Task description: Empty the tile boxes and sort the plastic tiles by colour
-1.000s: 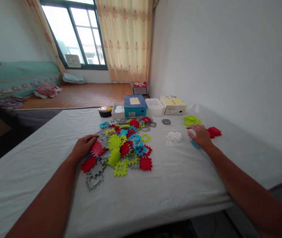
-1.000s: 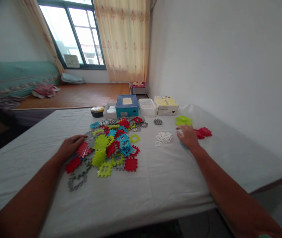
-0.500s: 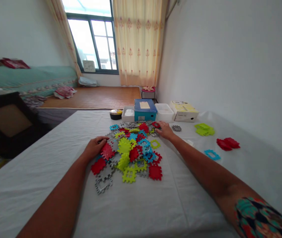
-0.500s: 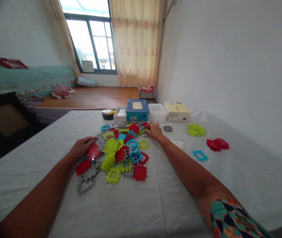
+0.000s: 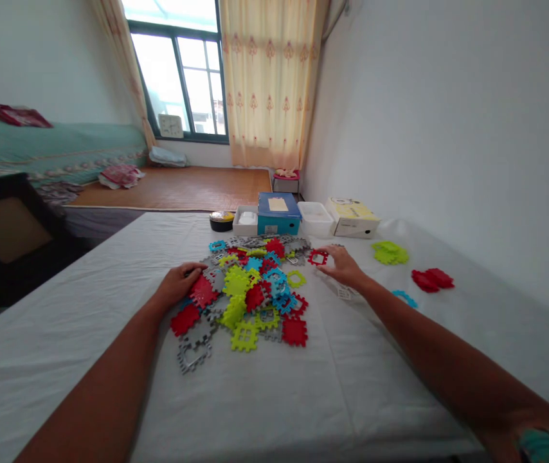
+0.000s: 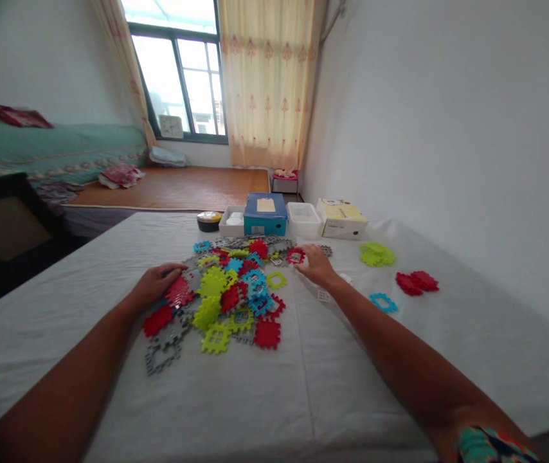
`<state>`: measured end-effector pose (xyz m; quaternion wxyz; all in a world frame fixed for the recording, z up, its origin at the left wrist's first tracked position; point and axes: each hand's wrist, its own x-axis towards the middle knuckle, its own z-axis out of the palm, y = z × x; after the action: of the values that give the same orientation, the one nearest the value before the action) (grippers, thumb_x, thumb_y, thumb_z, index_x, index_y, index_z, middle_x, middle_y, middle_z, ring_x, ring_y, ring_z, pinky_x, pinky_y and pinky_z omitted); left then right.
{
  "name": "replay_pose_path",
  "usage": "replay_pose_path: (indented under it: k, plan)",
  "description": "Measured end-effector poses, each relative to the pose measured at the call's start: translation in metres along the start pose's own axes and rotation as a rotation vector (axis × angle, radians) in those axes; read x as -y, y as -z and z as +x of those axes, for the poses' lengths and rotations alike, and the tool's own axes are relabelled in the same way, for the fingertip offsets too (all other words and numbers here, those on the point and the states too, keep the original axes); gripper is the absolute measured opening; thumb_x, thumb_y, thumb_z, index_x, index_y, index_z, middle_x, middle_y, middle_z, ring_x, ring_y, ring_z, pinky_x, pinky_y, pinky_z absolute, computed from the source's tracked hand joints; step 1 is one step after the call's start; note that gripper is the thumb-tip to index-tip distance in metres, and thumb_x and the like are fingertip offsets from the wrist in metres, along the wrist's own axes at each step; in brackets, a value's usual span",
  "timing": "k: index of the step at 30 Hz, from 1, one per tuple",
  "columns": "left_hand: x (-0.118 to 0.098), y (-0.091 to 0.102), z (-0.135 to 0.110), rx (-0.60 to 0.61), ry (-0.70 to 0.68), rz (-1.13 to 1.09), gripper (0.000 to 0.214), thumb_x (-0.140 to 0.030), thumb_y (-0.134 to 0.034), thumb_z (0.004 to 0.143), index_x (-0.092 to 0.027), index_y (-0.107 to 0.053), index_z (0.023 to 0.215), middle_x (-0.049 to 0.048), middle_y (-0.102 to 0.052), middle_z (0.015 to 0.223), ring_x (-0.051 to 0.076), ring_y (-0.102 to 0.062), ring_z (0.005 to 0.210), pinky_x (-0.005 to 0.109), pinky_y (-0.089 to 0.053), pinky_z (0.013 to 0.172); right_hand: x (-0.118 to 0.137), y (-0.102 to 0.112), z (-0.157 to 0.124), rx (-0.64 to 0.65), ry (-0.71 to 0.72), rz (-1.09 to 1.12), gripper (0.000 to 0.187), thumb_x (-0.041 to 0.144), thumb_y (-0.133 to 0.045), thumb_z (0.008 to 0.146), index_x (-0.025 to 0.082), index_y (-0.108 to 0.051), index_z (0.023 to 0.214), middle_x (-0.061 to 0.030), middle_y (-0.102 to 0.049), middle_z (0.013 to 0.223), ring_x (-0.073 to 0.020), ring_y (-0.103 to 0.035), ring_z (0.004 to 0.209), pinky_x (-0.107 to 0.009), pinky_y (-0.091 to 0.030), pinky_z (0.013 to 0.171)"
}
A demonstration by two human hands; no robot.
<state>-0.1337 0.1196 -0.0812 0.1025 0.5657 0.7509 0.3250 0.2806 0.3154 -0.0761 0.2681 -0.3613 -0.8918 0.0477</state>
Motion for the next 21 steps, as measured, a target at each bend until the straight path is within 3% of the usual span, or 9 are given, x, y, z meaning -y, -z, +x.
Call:
replay_pose_path:
  k: [4, 9, 14, 18, 21]
  plan:
    - [-0.002, 0.001, 0.001, 0.008, 0.011, 0.01, 0.058, -0.055, -0.044, 0.074, -0.015, -0.074, 0.103, 0.0027, -0.071, 0.07, 0.02, -0.06, 0.063, 0.027, -0.047, 0.06, -0.036, 0.04, -0.049, -0.046, -0.066, -0.036, 0.038, 0.039, -0.063, 0.081, 0.017, -0.067, 0.112, -0.0118, -0.068, 0.113, -0.0259, -0.061, 0.106, -0.041, -0.044, 0.096]
    - [-0.004, 0.003, 0.0, 0.013, 0.02, 0.021, 0.06, -0.057, -0.044, 0.073, -0.015, -0.073, 0.105, 0.0024, -0.071, 0.072, 0.019, -0.058, 0.06, 0.027, -0.045, 0.058, -0.112, 0.096, -0.124, -0.11, -0.423, -0.241, 0.044, 0.051, -0.054, 0.083, 0.017, -0.069, 0.107, -0.013, -0.071, 0.107, -0.0277, -0.065, 0.098, -0.042, -0.048, 0.09]
    - [-0.005, 0.004, 0.0, 0.017, 0.021, 0.025, 0.059, -0.056, -0.044, 0.074, -0.015, -0.073, 0.104, 0.0026, -0.069, 0.068, 0.019, -0.057, 0.059, 0.027, -0.044, 0.057, -0.177, 0.119, -0.201, -0.096, -0.677, -0.445, 0.046, 0.057, -0.056, 0.077, 0.023, -0.07, 0.105, -0.0165, -0.069, 0.112, -0.0346, -0.063, 0.102, -0.048, -0.05, 0.083]
    - [-0.007, 0.002, 0.0, 0.0, 0.016, 0.017, 0.059, -0.056, -0.044, 0.073, -0.014, -0.073, 0.103, 0.0026, -0.07, 0.07, 0.018, -0.057, 0.059, 0.026, -0.044, 0.056, -0.183, 0.123, -0.216, -0.079, -0.711, -0.519, 0.046, 0.061, -0.054, 0.077, 0.026, -0.071, 0.101, -0.0177, -0.067, 0.117, -0.0396, -0.061, 0.103, -0.054, -0.049, 0.078]
    - [-0.009, 0.001, 0.0, -0.013, 0.023, 0.015, 0.058, -0.054, -0.044, 0.073, -0.014, -0.074, 0.102, 0.0025, -0.07, 0.068, 0.018, -0.056, 0.058, 0.026, -0.043, 0.055, -0.153, 0.12, -0.185, -0.134, -0.528, -0.508, 0.046, 0.058, -0.048, 0.083, 0.024, -0.068, 0.105, -0.0143, -0.066, 0.119, -0.0363, -0.06, 0.107, -0.055, -0.047, 0.088]
